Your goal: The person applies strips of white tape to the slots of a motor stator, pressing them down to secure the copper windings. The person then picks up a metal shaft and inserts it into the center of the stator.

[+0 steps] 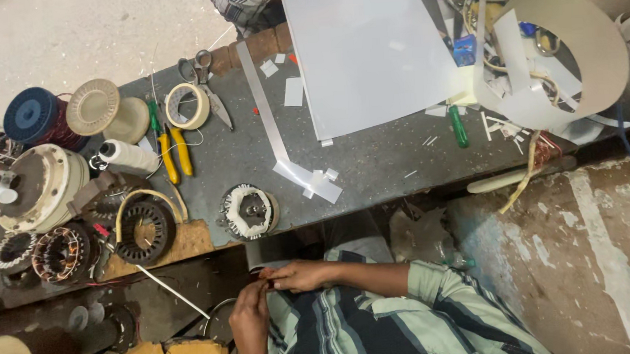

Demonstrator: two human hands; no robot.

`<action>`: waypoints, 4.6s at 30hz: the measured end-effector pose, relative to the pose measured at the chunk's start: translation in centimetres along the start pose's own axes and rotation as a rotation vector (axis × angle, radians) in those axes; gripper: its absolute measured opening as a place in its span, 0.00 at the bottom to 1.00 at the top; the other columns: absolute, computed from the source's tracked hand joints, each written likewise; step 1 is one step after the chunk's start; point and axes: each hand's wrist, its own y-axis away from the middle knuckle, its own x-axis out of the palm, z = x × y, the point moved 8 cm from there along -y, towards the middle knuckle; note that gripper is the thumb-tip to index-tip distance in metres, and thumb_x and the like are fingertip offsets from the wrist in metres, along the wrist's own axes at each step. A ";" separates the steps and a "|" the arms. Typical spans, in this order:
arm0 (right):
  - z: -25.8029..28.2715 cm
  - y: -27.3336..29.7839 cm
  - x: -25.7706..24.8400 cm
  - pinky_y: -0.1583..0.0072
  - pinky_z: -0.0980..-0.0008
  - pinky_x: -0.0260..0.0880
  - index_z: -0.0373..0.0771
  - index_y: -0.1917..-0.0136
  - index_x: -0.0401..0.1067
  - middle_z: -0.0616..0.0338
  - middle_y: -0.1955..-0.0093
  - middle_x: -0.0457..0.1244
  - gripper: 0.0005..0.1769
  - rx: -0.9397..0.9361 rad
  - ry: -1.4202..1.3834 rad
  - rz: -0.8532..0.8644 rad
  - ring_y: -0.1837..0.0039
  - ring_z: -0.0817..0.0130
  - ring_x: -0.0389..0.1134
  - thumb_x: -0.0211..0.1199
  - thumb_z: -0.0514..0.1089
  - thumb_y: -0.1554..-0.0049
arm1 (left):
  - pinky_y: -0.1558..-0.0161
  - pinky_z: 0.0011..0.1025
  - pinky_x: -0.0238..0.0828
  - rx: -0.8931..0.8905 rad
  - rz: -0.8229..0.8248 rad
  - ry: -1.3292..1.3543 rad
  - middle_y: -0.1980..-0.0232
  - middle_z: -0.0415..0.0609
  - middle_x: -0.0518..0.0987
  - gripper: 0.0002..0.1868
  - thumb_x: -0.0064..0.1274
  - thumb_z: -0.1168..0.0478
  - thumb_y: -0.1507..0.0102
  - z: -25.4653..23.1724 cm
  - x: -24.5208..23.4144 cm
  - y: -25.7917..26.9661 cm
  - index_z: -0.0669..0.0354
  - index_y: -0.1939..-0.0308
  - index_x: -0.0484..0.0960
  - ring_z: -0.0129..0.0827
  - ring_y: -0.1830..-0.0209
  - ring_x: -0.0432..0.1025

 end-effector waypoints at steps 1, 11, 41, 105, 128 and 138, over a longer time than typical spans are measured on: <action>0.0 -0.1 -0.3 0.45 0.63 0.65 0.36 0.22 0.66 0.35 0.29 0.62 0.28 0.038 -0.001 0.001 0.45 0.58 0.61 0.51 0.53 0.29 | 0.57 0.39 0.77 -0.057 0.001 -0.006 0.52 0.53 0.85 0.09 0.55 0.61 0.36 0.4 0.0 -0.1 0.58 0.54 0.86 0.48 0.56 0.80; 4.7 -1.8 -0.3 0.21 0.63 0.45 0.41 0.21 0.57 0.51 0.15 0.48 0.29 -0.187 0.268 -0.089 0.15 0.57 0.44 0.49 0.54 0.31 | 0.59 0.37 0.78 -0.144 -0.047 0.013 0.55 0.55 0.85 0.11 0.55 0.58 0.34 3.0 -0.4 -1.6 0.58 0.53 0.87 0.47 0.59 0.81; 4.8 -7.5 1.8 0.33 0.54 0.65 0.44 0.24 0.64 0.43 0.30 0.64 0.28 -0.014 0.547 -0.195 0.31 0.47 0.66 0.50 0.55 0.34 | 0.55 0.41 0.77 -0.300 0.044 0.038 0.52 0.61 0.84 0.18 0.52 0.52 0.29 15.0 3.5 0.4 0.62 0.50 0.88 0.49 0.57 0.80; 12.2 -7.6 1.3 0.37 0.58 0.70 0.38 0.31 0.71 0.42 0.37 0.68 0.19 -0.212 0.686 -0.465 0.36 0.46 0.71 0.58 0.44 0.34 | 0.75 0.29 0.62 -0.007 0.194 1.919 0.73 0.47 0.81 0.28 0.45 0.43 0.26 20.4 1.5 3.1 0.61 0.68 0.84 0.31 0.77 0.71; 22.5 -3.3 6.4 0.31 0.46 0.64 0.41 0.41 0.76 0.53 0.48 0.69 0.21 -0.965 0.917 -0.338 0.43 0.58 0.71 0.76 0.44 0.46 | 0.27 0.58 0.65 -0.327 -0.060 1.994 0.59 0.55 0.84 0.06 0.61 0.66 0.35 15.4 -4.2 1.3 0.64 0.57 0.81 0.44 0.52 0.79; 19.0 -7.1 4.0 0.33 0.63 0.71 0.34 0.45 0.78 0.52 0.43 0.72 0.09 -0.523 0.620 -0.414 0.37 0.58 0.74 0.69 0.36 0.40 | 0.30 0.58 0.70 -0.263 0.117 1.943 0.61 0.53 0.83 0.09 0.63 0.61 0.35 12.8 -5.4 1.1 0.62 0.61 0.80 0.40 0.56 0.79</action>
